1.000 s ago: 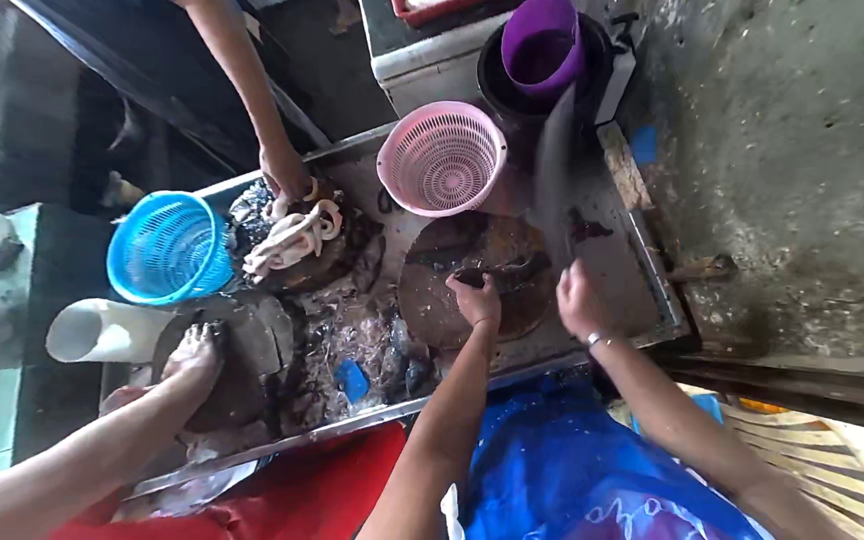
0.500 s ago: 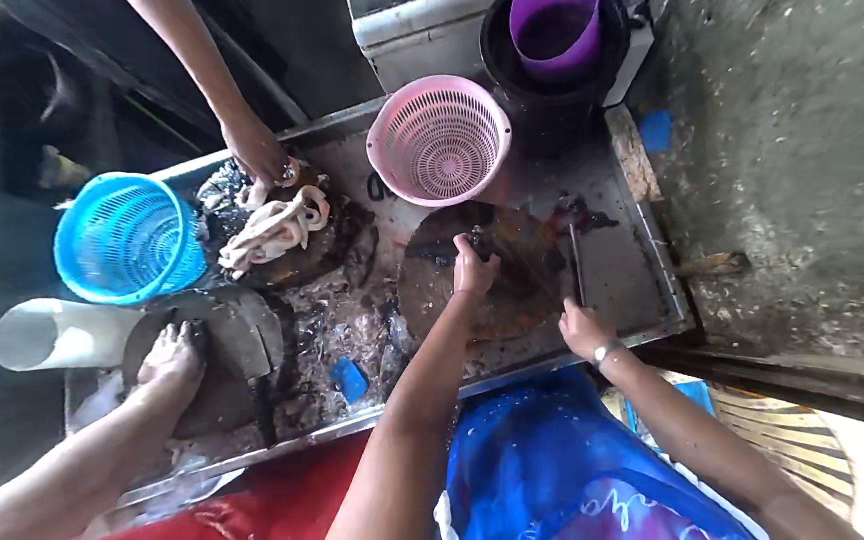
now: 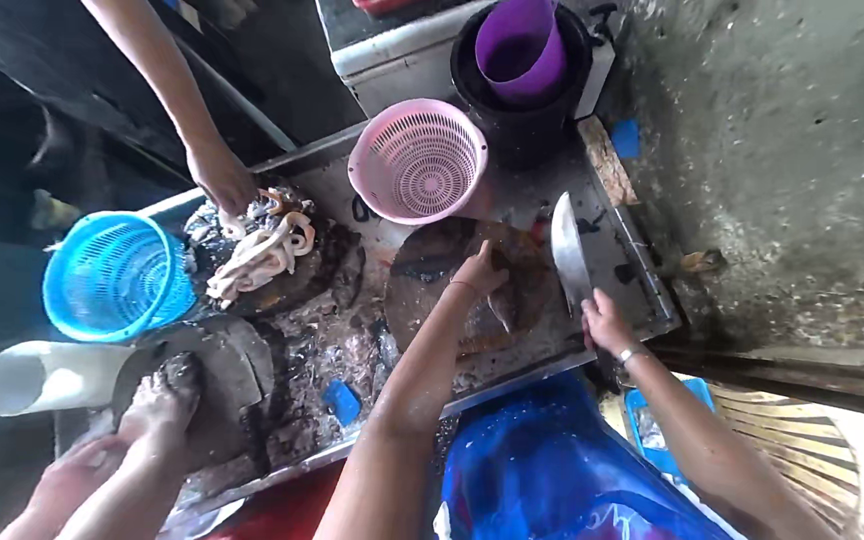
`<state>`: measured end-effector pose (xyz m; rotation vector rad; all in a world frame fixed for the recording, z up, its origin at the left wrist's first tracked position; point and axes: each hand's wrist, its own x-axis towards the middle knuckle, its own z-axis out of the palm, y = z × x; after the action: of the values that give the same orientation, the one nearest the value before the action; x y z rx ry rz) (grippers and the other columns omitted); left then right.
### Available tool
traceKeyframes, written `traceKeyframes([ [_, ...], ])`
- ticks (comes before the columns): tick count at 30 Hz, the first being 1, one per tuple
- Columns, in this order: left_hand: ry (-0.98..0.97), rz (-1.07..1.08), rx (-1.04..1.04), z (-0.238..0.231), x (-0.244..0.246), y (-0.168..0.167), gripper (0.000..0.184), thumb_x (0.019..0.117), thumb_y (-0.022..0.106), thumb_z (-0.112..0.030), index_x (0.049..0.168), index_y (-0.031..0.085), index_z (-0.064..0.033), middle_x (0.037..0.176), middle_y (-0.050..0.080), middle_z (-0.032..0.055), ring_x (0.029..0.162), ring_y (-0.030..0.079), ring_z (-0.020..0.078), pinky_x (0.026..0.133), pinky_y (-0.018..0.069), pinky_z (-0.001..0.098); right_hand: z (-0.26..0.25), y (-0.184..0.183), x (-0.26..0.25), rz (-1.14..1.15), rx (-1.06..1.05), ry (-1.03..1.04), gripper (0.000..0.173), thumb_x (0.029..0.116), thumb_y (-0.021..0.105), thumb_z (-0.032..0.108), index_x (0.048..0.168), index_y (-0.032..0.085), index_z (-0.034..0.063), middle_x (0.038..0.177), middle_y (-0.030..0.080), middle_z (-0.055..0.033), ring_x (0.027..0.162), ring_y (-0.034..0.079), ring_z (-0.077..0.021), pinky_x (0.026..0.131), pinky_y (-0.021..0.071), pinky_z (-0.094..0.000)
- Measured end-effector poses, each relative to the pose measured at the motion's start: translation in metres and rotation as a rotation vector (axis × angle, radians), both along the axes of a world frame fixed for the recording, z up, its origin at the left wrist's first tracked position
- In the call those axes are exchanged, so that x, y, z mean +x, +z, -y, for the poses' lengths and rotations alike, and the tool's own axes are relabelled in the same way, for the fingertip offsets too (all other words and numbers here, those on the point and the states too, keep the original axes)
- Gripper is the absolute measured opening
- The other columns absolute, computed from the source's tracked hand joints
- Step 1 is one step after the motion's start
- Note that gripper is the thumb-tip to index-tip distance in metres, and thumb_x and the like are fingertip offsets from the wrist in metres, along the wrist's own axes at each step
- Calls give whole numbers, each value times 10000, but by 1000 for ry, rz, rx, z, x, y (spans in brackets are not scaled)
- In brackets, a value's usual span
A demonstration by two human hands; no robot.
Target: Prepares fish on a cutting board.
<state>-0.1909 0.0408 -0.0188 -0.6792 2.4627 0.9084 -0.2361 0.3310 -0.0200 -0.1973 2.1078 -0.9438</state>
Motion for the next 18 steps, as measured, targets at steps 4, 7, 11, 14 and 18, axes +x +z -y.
traceKeyframes([
  [4, 91, -97, 9, -5, -18, -7, 903, 834, 795, -307, 1573, 285, -222, 1112, 707, 241, 1006, 705, 442, 854, 555, 657, -20, -16, 16, 109, 84, 103, 371, 1121, 339, 274, 1369, 495, 46, 735, 572, -101, 506, 581, -202, 496, 548, -388],
  [7, 392, -208, -42, 3, -23, -13, 882, 853, 775, -320, 1578, 289, -195, 1127, 709, 235, 1020, 707, 432, 861, 558, 649, -8, 1, 6, 16, 64, 123, 375, 1118, 355, 287, 1290, 561, 26, 758, 582, -113, 549, 585, -211, 547, 548, -407],
  [11, 581, -242, -51, 0, -8, -16, 823, 868, 766, -332, 1545, 334, -150, 1130, 703, 230, 1041, 700, 420, 873, 552, 631, 39, 56, -16, -251, -103, 103, 348, 1116, 381, 300, 1125, 585, 18, 679, 582, -122, 497, 589, -236, 506, 549, -443],
  [14, 522, -210, -37, -7, 12, -16, 721, 880, 754, -341, 1474, 416, -111, 1111, 709, 222, 1033, 706, 405, 874, 555, 631, 74, 107, -27, -566, -410, 71, 343, 1097, 387, 272, 1124, 595, 1, 687, 587, -80, 498, 592, -204, 482, 555, -425],
  [18, 465, -206, 6, -13, 34, -20, 740, 890, 746, -339, 1465, 373, -61, 1122, 697, 231, 1040, 706, 393, 893, 563, 605, 106, 122, -15, -804, -677, -10, 338, 1098, 365, 265, 1134, 558, -9, 700, 590, -54, 509, 592, -167, 461, 558, -386],
])
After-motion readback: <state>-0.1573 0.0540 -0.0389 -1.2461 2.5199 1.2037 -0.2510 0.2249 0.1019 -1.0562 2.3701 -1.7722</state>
